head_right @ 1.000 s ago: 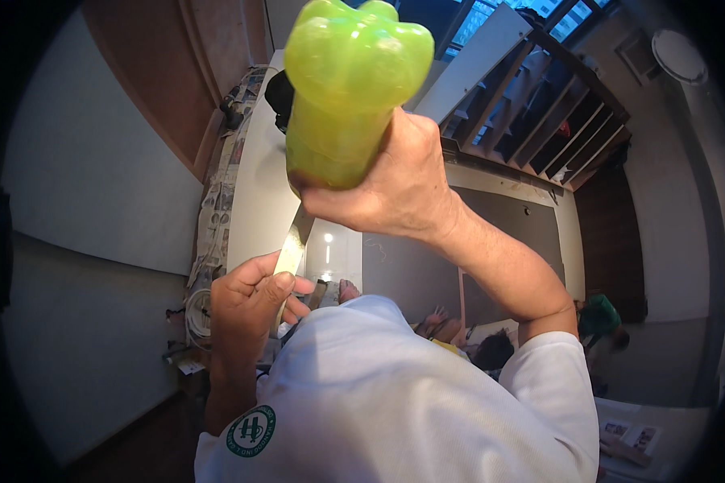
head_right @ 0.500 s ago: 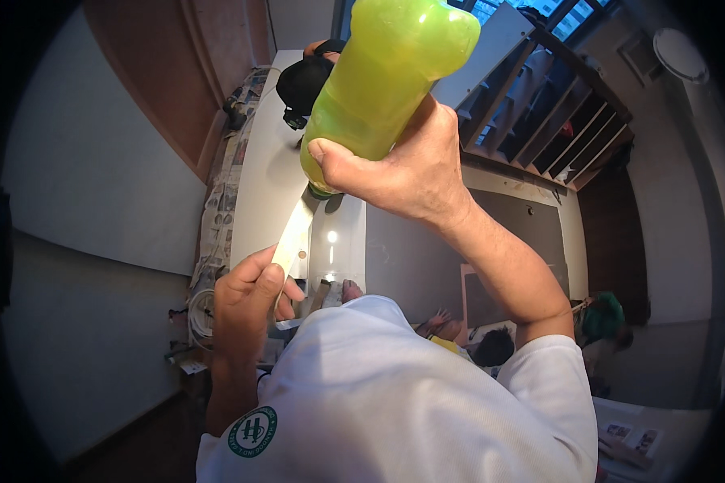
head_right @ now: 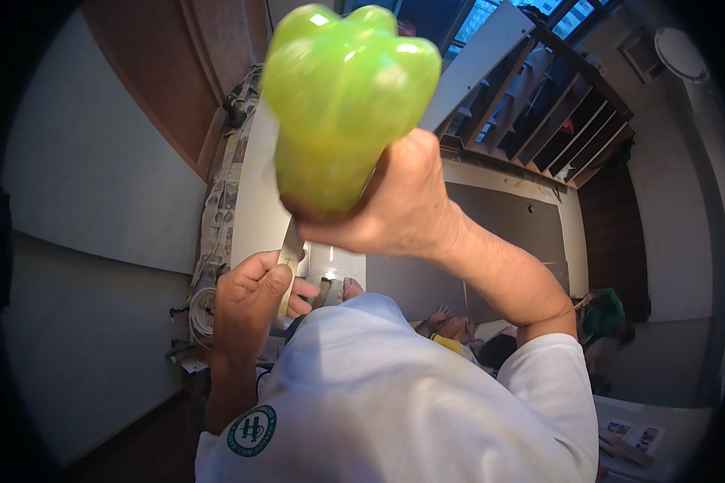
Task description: The person applies adhesive to a long, thin wooden trim piece using a green bottle and then presses the trim into place along the edge of a white cabinet door. Another person is visible in the background working on a separate cabinet.
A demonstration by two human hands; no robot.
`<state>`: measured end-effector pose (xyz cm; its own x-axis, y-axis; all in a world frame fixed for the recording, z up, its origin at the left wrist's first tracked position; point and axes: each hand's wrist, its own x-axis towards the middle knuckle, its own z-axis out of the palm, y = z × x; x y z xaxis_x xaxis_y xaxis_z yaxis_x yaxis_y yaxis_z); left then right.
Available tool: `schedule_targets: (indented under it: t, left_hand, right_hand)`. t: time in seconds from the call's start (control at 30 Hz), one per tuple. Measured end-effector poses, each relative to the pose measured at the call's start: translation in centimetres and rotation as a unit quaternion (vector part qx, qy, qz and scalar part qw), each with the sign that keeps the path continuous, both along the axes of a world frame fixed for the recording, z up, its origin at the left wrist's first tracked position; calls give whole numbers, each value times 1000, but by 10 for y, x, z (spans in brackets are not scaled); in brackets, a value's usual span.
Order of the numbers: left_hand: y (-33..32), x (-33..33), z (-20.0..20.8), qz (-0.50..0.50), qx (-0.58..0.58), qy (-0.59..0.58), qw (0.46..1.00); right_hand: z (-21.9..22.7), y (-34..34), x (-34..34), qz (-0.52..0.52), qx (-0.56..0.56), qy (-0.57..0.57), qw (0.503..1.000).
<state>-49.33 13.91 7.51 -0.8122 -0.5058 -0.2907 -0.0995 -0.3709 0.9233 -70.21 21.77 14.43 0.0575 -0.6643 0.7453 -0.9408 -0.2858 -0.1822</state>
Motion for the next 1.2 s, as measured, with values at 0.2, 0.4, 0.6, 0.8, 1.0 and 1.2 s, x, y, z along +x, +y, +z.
schedule_targets:
  t: [0.2,0.4,0.6,0.8,1.0,1.2]
  left_hand:
    - [-5,0,-12,-18,-38,47,998]
    - [-4,0,-4,-23,-3,67,997]
    - [-5,2,-10,-26,4,38,999]
    - [-3,0,-10,6,25,33,999]
    - [-1,3,-5,29,18,37,999]
    - [-5,2,-7,20,-21,43,999]
  right_hand:
    - [1,-4,15,35,-81,-69,994]
    - [2,-9,3,21,-2,-98,995]
    - [1,-6,15,16,2,-33,999]
    - [0,4,11,50,81,-62,994]
    - [2,-11,-2,4,63,-144,988]
    - [2,-14,-11,-17,87,-255,963]
